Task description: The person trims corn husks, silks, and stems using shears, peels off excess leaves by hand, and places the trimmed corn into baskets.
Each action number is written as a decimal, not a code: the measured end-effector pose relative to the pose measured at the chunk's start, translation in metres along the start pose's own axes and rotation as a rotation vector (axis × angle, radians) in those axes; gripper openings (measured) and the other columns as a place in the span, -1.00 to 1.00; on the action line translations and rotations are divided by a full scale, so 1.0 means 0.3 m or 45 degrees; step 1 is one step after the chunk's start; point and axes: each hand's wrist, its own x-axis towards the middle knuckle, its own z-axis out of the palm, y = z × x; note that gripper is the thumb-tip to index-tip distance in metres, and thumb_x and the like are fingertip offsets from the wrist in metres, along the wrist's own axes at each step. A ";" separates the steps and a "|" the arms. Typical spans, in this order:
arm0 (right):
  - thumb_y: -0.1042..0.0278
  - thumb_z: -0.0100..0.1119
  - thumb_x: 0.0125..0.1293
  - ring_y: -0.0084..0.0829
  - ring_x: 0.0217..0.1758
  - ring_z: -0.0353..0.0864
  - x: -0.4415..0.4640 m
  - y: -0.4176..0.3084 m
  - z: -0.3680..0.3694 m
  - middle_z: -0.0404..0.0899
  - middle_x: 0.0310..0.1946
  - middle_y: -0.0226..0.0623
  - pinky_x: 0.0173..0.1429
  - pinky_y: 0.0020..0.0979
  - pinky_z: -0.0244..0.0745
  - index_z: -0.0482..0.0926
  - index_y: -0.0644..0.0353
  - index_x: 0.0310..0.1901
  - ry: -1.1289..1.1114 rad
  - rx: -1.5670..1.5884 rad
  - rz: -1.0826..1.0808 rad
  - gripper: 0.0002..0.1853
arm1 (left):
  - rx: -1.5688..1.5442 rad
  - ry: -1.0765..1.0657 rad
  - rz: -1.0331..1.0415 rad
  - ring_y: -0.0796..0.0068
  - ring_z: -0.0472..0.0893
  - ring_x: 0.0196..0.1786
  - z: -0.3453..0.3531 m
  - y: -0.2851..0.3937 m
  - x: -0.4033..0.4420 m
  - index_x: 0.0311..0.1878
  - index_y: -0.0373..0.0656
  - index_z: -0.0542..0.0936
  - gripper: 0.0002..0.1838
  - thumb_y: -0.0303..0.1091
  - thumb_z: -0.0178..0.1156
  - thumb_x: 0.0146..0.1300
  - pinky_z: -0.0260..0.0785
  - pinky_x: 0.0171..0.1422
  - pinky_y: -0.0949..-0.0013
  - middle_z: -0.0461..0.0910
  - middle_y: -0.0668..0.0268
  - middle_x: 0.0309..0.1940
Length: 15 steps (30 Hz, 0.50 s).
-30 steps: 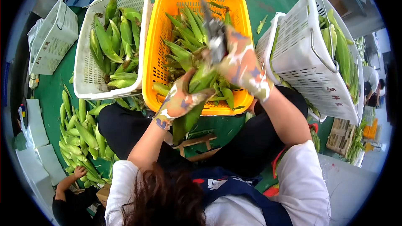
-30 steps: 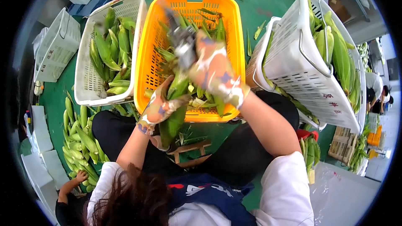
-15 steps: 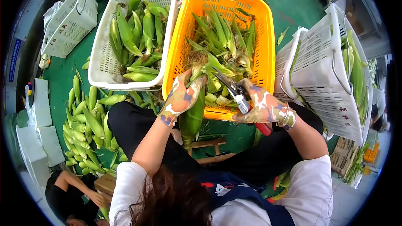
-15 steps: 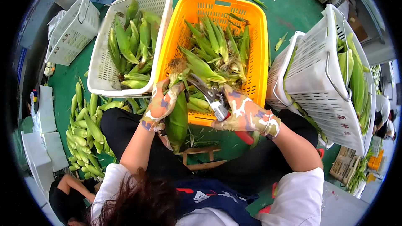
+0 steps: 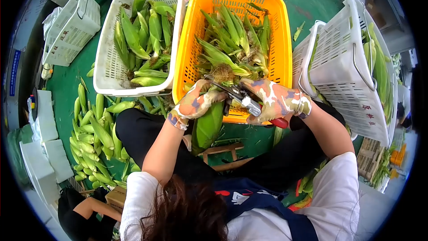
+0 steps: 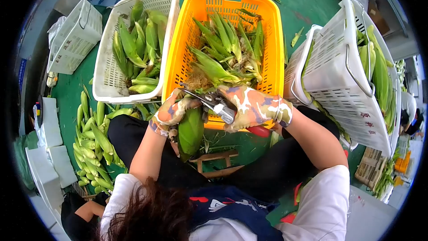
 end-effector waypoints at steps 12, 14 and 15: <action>-0.20 0.39 -0.15 -0.32 -0.14 0.47 -0.038 0.110 0.047 0.50 -0.22 -0.10 -0.08 -0.36 0.40 0.38 0.33 0.00 0.061 0.275 0.623 -0.17 | 0.378 0.160 0.264 0.15 0.56 -0.25 -0.001 0.124 0.004 -0.07 -0.31 0.37 -0.50 0.03 -0.17 0.32 0.46 -0.20 0.24 0.51 0.02 -0.28; 0.08 0.42 -0.04 -0.50 -0.38 0.32 -0.084 0.009 0.056 0.32 -0.50 -0.42 -0.30 -0.42 0.30 0.35 0.16 -0.31 0.146 0.528 0.430 -0.53 | 0.063 0.139 0.540 0.23 0.60 -0.35 0.057 0.239 0.010 -0.17 -0.26 0.44 -0.47 0.08 -0.24 0.33 0.48 -0.32 0.31 0.55 0.10 -0.37; 0.11 0.43 -0.04 -0.52 -0.37 0.33 -0.093 0.013 0.079 0.32 -0.49 -0.43 -0.29 -0.40 0.31 0.35 0.18 -0.29 0.154 0.298 0.416 -0.53 | 0.714 0.660 0.738 0.24 0.59 -0.43 0.079 0.298 -0.015 -0.25 -0.21 0.45 -0.56 0.02 -0.17 0.33 0.49 -0.34 0.26 0.56 0.12 -0.45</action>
